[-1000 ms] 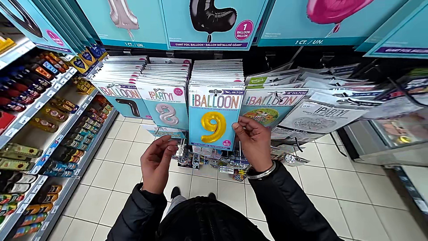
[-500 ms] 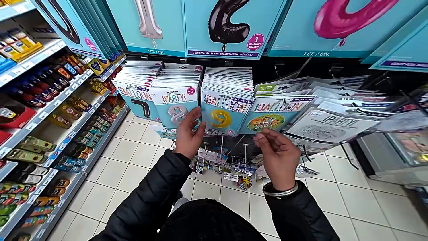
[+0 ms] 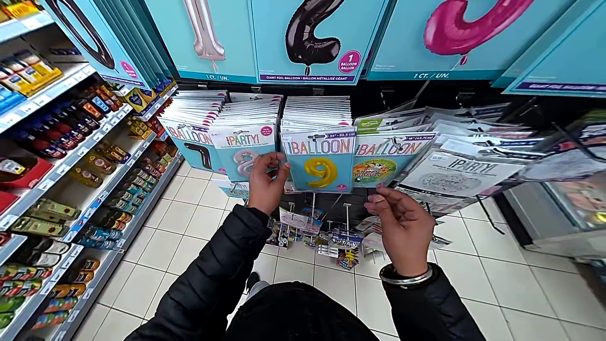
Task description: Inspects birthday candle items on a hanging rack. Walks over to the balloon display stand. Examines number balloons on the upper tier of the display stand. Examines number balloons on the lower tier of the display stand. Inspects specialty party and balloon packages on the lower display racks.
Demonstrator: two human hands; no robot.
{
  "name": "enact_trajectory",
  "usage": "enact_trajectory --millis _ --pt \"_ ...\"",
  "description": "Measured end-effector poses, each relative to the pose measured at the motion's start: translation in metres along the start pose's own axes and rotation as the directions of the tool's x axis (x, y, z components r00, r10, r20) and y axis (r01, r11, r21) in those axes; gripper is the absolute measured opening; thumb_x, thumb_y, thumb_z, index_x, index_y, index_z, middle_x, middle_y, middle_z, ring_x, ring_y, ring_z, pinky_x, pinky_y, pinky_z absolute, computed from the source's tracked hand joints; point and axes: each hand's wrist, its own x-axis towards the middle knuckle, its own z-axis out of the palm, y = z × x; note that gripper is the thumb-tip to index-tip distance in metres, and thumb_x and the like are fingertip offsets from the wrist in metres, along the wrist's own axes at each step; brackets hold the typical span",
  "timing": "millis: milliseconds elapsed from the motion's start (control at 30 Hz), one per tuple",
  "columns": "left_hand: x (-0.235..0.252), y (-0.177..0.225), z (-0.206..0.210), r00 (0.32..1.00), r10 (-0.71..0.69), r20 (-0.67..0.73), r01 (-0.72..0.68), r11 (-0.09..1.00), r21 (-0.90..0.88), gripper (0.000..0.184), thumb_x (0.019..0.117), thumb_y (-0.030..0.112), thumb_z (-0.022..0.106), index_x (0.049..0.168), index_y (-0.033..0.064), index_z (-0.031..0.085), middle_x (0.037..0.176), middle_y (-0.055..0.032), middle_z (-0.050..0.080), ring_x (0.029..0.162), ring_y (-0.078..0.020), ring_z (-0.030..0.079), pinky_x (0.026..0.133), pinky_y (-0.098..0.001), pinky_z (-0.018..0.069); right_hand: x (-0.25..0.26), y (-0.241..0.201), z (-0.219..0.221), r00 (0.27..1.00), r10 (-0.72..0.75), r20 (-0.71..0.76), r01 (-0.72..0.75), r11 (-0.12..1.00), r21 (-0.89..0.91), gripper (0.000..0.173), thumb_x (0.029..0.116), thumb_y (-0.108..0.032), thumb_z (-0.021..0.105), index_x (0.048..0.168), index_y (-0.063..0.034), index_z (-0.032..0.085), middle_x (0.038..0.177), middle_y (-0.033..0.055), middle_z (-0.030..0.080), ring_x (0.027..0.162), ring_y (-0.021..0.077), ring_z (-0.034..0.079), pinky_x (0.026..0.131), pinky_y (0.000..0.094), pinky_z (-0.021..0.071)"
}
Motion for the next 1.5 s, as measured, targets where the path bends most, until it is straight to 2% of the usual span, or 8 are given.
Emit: enact_trajectory --millis 100,167,367,500,667,800,1367,1500 --pt "-0.006 0.002 0.000 0.997 0.038 0.072 -0.032 0.995 -0.090 0.014 0.0972 0.014 0.067 0.106 0.0034 0.067 0.103 -0.0091 0.068 0.097 -0.0186 0.068 0.083 -0.0361 0.0605 0.000 -0.002 0.002 1.000 -0.008 0.010 0.008 1.000 0.002 0.028 0.0978 -0.013 0.062 0.123 -0.0016 0.068 0.103 0.0075 0.075 0.085 0.0189 0.074 0.077 0.0365 0.0653" --pt "-0.009 0.004 0.001 0.989 0.054 0.135 -0.033 0.988 -0.149 0.015 0.0995 0.010 0.064 0.111 0.0007 0.063 0.098 -0.0099 0.069 0.091 -0.0185 0.069 0.082 -0.0358 0.0602 -0.001 -0.004 0.003 1.000 -0.006 0.008 0.006 1.000 0.002 0.028 0.0981 -0.015 0.065 0.123 -0.0026 0.068 0.102 0.0071 0.075 0.085 0.0188 0.075 0.076 0.0358 0.0657" --pt "-0.018 0.009 -0.002 0.990 0.001 0.140 0.028 0.978 -0.206 0.029 0.0990 0.005 0.064 0.127 -0.0009 0.060 0.103 -0.0115 0.073 0.091 -0.0195 0.072 0.082 -0.0364 0.0623 -0.004 -0.004 0.003 1.000 0.022 0.020 -0.022 0.999 0.027 0.027 0.0984 -0.012 0.062 0.123 -0.0020 0.068 0.102 0.0077 0.075 0.084 0.0188 0.074 0.075 0.0359 0.0655" --pt "-0.026 0.022 -0.018 0.988 -0.005 0.154 0.043 0.968 -0.246 0.028 0.0995 0.004 0.064 0.127 -0.0034 0.064 0.106 -0.0145 0.074 0.090 -0.0227 0.073 0.080 -0.0382 0.0638 -0.006 -0.004 -0.001 0.999 0.032 0.009 -0.032 0.999 0.033 0.027 0.0987 -0.014 0.064 0.123 -0.0026 0.068 0.102 0.0076 0.074 0.083 0.0193 0.074 0.074 0.0368 0.0657" --pt "-0.045 0.055 -0.036 0.983 0.039 0.181 0.012 0.962 -0.274 0.029 0.0993 0.004 0.064 0.128 0.0003 0.065 0.105 -0.0136 0.073 0.086 -0.0219 0.073 0.074 -0.0363 0.0641 -0.009 -0.004 -0.005 0.999 0.036 0.000 -0.036 0.999 0.019 0.026 0.0995 -0.015 0.065 0.123 -0.0045 0.068 0.101 0.0072 0.074 0.084 0.0197 0.074 0.075 0.0369 0.0657" --pt "-0.051 0.072 -0.042 0.980 0.090 0.177 -0.026 0.942 -0.336 0.026 0.0981 0.001 0.064 0.124 -0.0028 0.066 0.103 -0.0153 0.073 0.083 -0.0219 0.073 0.071 -0.0351 0.0643 -0.009 -0.005 -0.006 1.000 -0.010 -0.005 0.010 1.000 0.011 0.025 0.1005 -0.014 0.064 0.123 -0.0043 0.068 0.099 0.0060 0.074 0.082 0.0169 0.074 0.072 0.0333 0.0654" --pt "-0.053 0.082 -0.052 0.980 0.136 0.146 -0.067 0.915 -0.399 0.026 0.0978 -0.001 0.063 0.123 -0.0055 0.065 0.102 -0.0166 0.072 0.083 -0.0219 0.073 0.072 -0.0355 0.0641 -0.004 -0.009 -0.008 0.999 -0.039 0.007 0.039 0.998 0.045 0.024 0.1007 -0.012 0.062 0.123 -0.0031 0.068 0.098 0.0057 0.073 0.081 0.0171 0.073 0.073 0.0331 0.0653" --pt "-0.054 0.077 -0.053 0.983 0.101 0.155 -0.041 0.937 -0.346 0.027 0.0989 0.003 0.063 0.126 0.0002 0.066 0.102 -0.0144 0.073 0.080 -0.0210 0.073 0.068 -0.0346 0.0642 -0.001 -0.007 -0.008 0.999 -0.038 -0.005 0.038 0.998 0.042 0.025 0.1006 -0.015 0.062 0.121 -0.0030 0.068 0.097 0.0062 0.073 0.080 0.0173 0.073 0.071 0.0343 0.0653"
